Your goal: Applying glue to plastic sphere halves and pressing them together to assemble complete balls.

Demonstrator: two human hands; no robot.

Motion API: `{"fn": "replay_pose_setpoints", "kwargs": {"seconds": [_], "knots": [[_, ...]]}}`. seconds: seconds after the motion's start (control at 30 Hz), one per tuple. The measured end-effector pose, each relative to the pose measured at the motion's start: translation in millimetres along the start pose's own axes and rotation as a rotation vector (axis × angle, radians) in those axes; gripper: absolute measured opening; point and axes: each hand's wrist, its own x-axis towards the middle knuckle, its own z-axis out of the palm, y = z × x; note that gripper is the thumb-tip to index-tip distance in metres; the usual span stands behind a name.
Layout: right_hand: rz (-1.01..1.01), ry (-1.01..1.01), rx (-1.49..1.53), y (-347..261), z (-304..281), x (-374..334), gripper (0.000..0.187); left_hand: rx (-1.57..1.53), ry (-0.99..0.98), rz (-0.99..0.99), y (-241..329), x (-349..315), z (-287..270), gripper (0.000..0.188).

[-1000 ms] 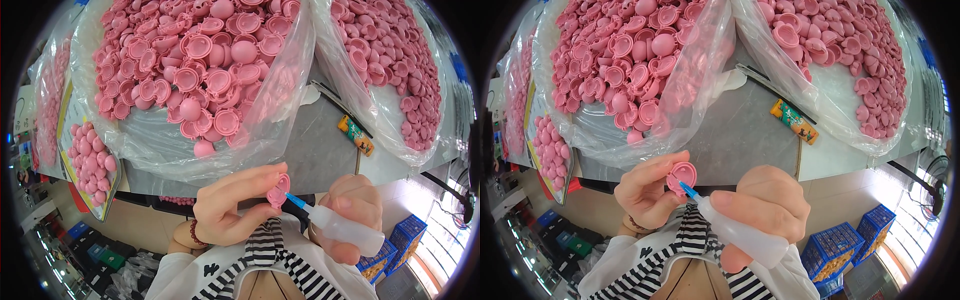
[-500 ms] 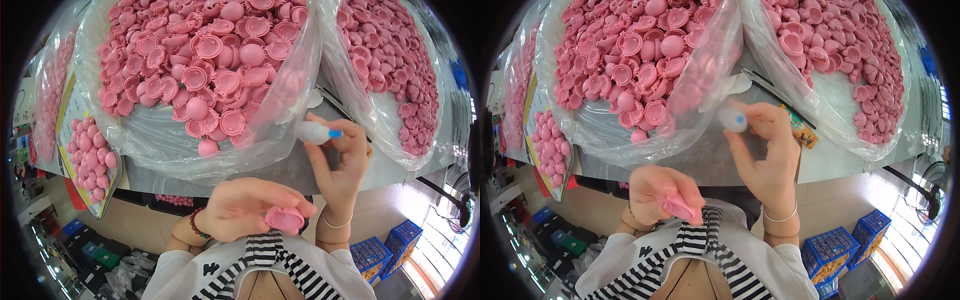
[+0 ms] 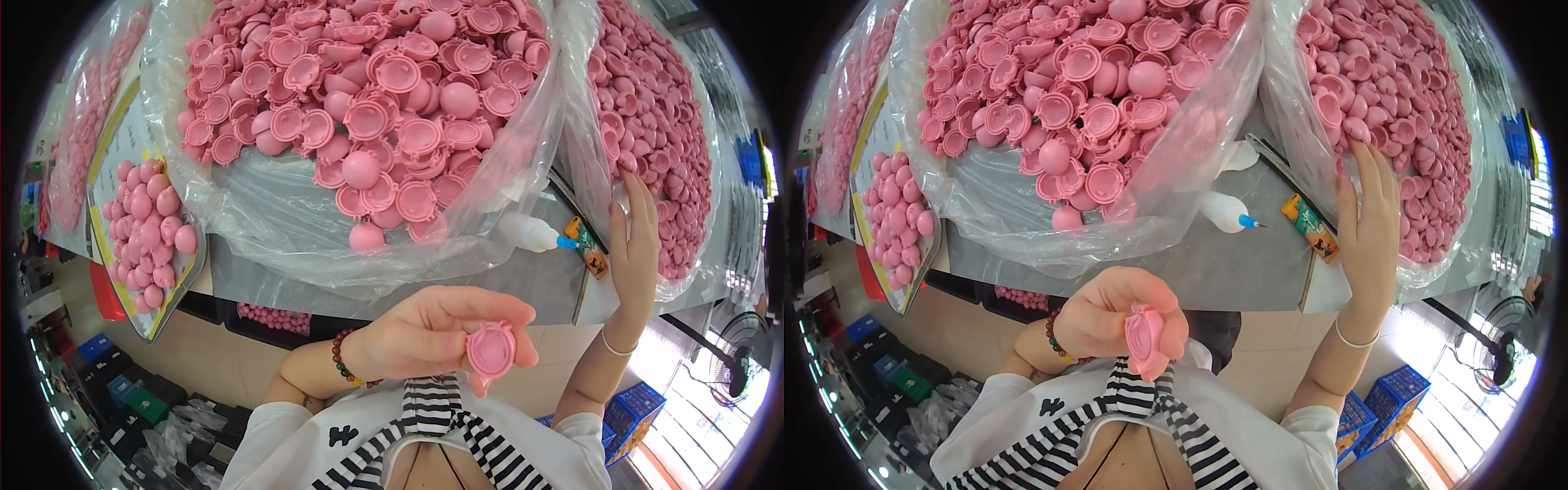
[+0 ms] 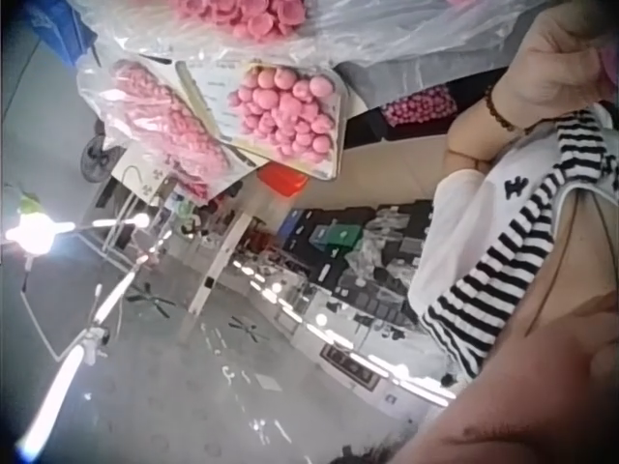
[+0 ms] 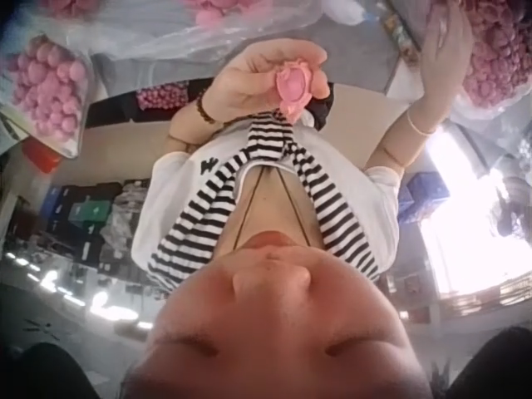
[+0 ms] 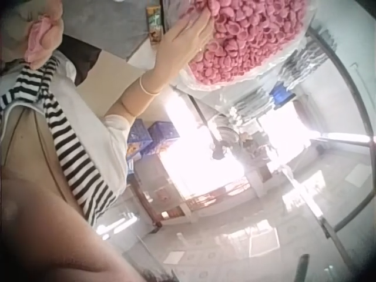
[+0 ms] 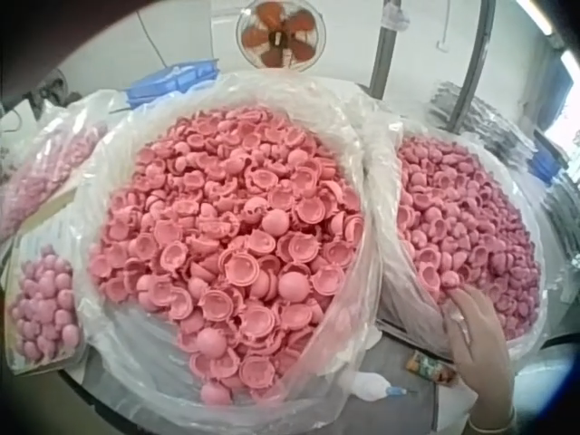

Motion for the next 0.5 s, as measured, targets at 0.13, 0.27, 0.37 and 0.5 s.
{"fn": "replay_pose_setpoints", "kwargs": {"seconds": [0.13,0.27,0.37,0.5], "knots": [[0.033,-0.047,-0.026,3.8,-3.3,1.5,0.023,-0.022,-0.011,-0.010,2.1,-0.5,0.3,0.052],[0.237,-0.066,0.061,-1.2,-4.6,5.8,0.019,0.038,-0.009,0.012,4.1,-2.5,0.1,0.051],[0.290,-0.033,0.108,7.0,-2.8,2.6,0.017,0.110,0.005,0.086,4.2,-4.4,0.9,0.047],[0.137,0.191,0.558,-12.3,-25.8,-18.4,0.011,0.361,0.308,0.145,6.0,3.9,21.3,0.039]]}}
